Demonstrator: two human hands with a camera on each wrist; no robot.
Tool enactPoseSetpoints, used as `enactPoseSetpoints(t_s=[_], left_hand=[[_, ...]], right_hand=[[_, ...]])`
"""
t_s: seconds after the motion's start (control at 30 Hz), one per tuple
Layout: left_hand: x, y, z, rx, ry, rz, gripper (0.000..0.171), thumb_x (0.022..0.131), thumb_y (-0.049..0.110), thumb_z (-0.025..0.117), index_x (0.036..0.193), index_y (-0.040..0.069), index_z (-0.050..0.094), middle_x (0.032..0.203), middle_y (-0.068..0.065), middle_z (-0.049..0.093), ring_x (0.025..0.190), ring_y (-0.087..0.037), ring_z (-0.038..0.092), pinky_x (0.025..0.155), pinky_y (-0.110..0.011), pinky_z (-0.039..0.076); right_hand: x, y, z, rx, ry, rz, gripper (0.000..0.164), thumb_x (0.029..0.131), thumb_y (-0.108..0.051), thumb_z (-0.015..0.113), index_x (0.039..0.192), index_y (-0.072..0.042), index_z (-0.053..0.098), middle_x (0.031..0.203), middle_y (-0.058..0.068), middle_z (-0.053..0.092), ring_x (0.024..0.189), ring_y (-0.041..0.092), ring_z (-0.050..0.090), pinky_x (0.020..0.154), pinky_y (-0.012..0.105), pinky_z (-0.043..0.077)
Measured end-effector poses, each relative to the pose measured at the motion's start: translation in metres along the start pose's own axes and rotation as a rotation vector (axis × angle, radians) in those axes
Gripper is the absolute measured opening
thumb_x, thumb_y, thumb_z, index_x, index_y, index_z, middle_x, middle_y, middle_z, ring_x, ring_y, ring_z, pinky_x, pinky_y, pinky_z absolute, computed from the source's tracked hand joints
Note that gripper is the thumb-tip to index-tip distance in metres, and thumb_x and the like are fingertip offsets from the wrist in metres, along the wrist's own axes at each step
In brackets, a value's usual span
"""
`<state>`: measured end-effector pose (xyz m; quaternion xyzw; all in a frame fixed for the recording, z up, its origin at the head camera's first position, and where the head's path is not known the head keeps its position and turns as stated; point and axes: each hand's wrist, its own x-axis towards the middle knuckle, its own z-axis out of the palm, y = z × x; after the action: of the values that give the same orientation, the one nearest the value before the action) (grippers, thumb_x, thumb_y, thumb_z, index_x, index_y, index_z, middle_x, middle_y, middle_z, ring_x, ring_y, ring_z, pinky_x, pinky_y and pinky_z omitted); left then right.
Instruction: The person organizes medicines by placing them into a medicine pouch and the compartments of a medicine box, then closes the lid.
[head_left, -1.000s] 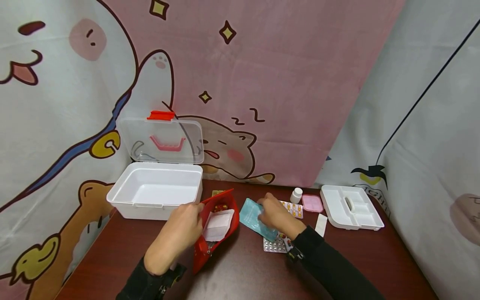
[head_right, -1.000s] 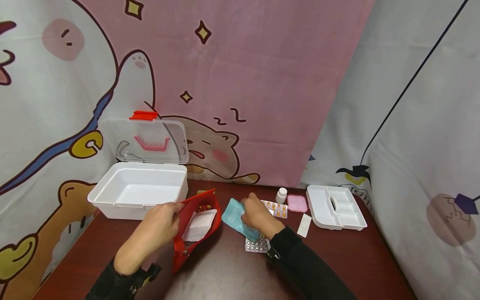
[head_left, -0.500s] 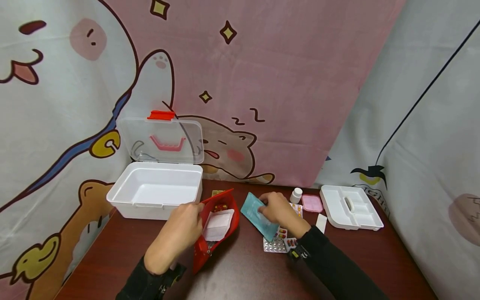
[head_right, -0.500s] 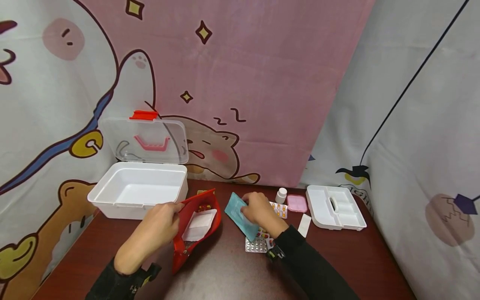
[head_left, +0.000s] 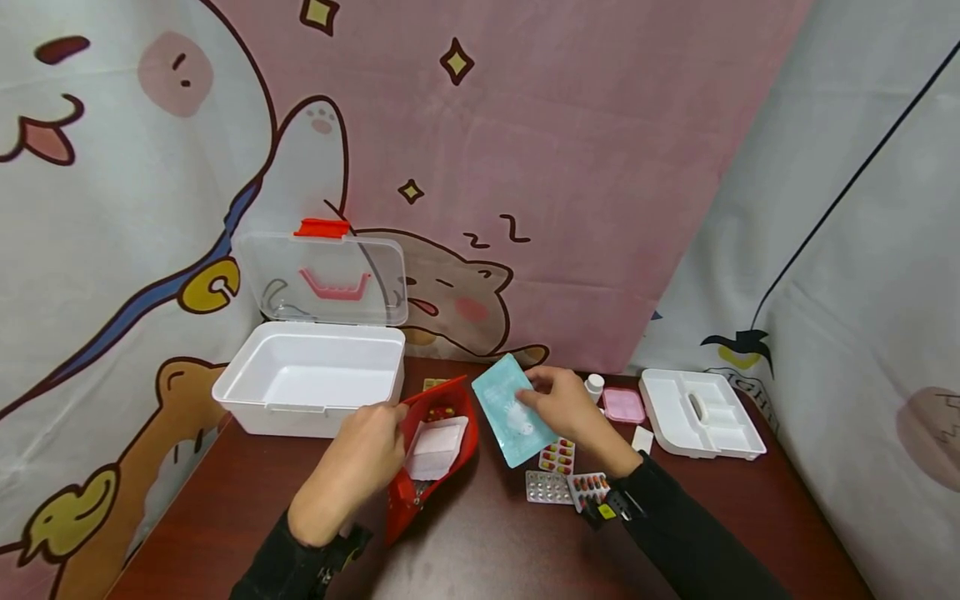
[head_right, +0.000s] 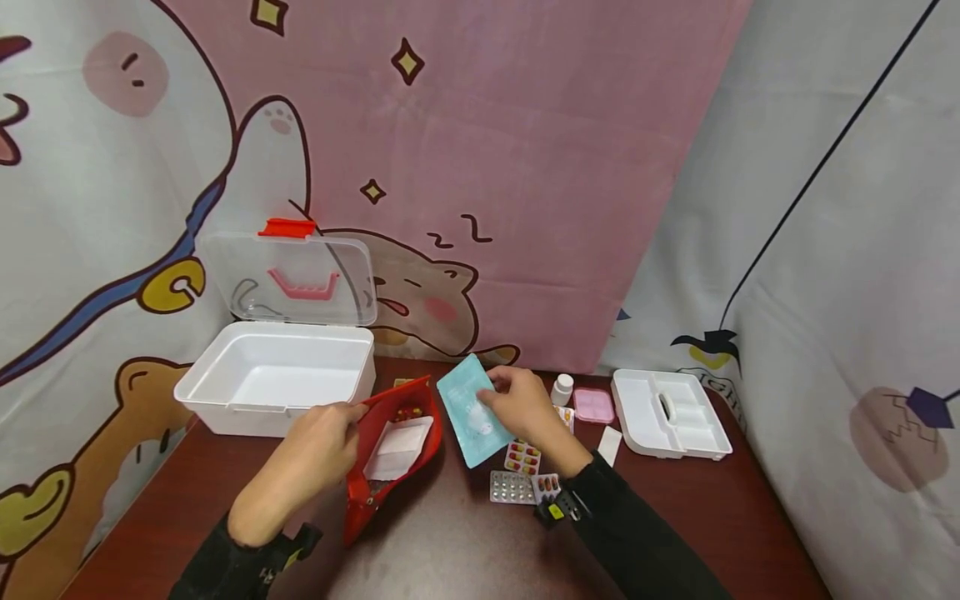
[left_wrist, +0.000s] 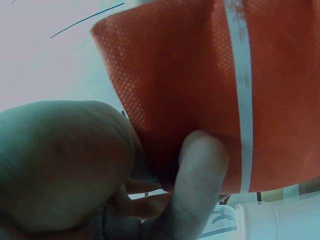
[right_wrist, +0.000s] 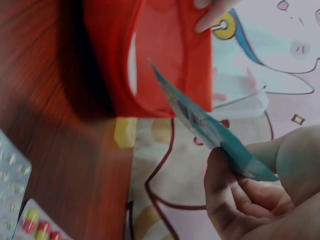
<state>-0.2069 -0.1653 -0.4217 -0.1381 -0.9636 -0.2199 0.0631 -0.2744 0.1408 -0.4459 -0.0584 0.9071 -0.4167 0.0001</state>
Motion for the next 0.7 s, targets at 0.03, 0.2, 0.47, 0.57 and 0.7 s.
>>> enactPoseSetpoints(t_s=[0.03, 0.2, 0.47, 0.57, 0.7], left_hand=[[0.0, 0.0, 0.0, 0.001, 0.002, 0.003, 0.014, 0.093, -0.004, 0.068, 0.1, 0.005, 0.077, 0.085, -0.01, 0.075, 0.074, -0.02, 0.066, 0.07, -0.041, 0.059], [0.0, 0.0, 0.001, 0.004, -0.004, -0.006, 0.014, 0.093, -0.004, 0.068, 0.101, 0.004, 0.077, 0.086, -0.01, 0.075, 0.075, -0.021, 0.066, 0.071, -0.041, 0.06], [-0.001, 0.0, 0.001, 0.002, 0.01, 0.009, 0.015, 0.093, -0.004, 0.066, 0.099, 0.004, 0.077, 0.083, -0.009, 0.073, 0.073, -0.02, 0.064, 0.07, -0.04, 0.059], [0.0, -0.001, 0.001, 0.003, 0.019, 0.014, 0.017, 0.092, -0.005, 0.065, 0.101, 0.003, 0.077, 0.083, -0.01, 0.074, 0.074, -0.021, 0.065, 0.071, -0.041, 0.059], [0.0, -0.001, 0.002, 0.004, 0.014, 0.006, 0.019, 0.093, -0.004, 0.065, 0.105, 0.002, 0.079, 0.087, -0.011, 0.075, 0.076, -0.022, 0.067, 0.074, -0.043, 0.061]], right_hand=[[-0.001, -0.003, -0.001, 0.018, 0.001, -0.001, 0.02, 0.099, -0.023, 0.079, 0.116, -0.012, 0.081, 0.099, 0.005, 0.082, 0.082, 0.012, 0.069, 0.077, 0.03, 0.055], [-0.009, -0.016, 0.001, 0.135, -0.028, 0.022, 0.024, 0.099, -0.022, 0.08, 0.118, -0.006, 0.081, 0.094, 0.008, 0.08, 0.073, 0.012, 0.069, 0.068, 0.029, 0.057], [-0.014, -0.021, 0.015, 0.301, -0.13, 0.092, 0.024, 0.1, -0.019, 0.079, 0.12, -0.005, 0.08, 0.09, 0.007, 0.077, 0.068, 0.012, 0.07, 0.062, 0.029, 0.059], [-0.014, -0.02, 0.019, 0.35, -0.184, 0.105, 0.025, 0.101, -0.018, 0.078, 0.121, -0.004, 0.079, 0.089, 0.008, 0.077, 0.068, 0.013, 0.072, 0.062, 0.03, 0.061], [-0.013, -0.019, 0.025, 0.375, -0.236, 0.12, 0.028, 0.101, -0.018, 0.076, 0.123, 0.0, 0.078, 0.091, 0.008, 0.078, 0.07, 0.012, 0.072, 0.065, 0.029, 0.061]])
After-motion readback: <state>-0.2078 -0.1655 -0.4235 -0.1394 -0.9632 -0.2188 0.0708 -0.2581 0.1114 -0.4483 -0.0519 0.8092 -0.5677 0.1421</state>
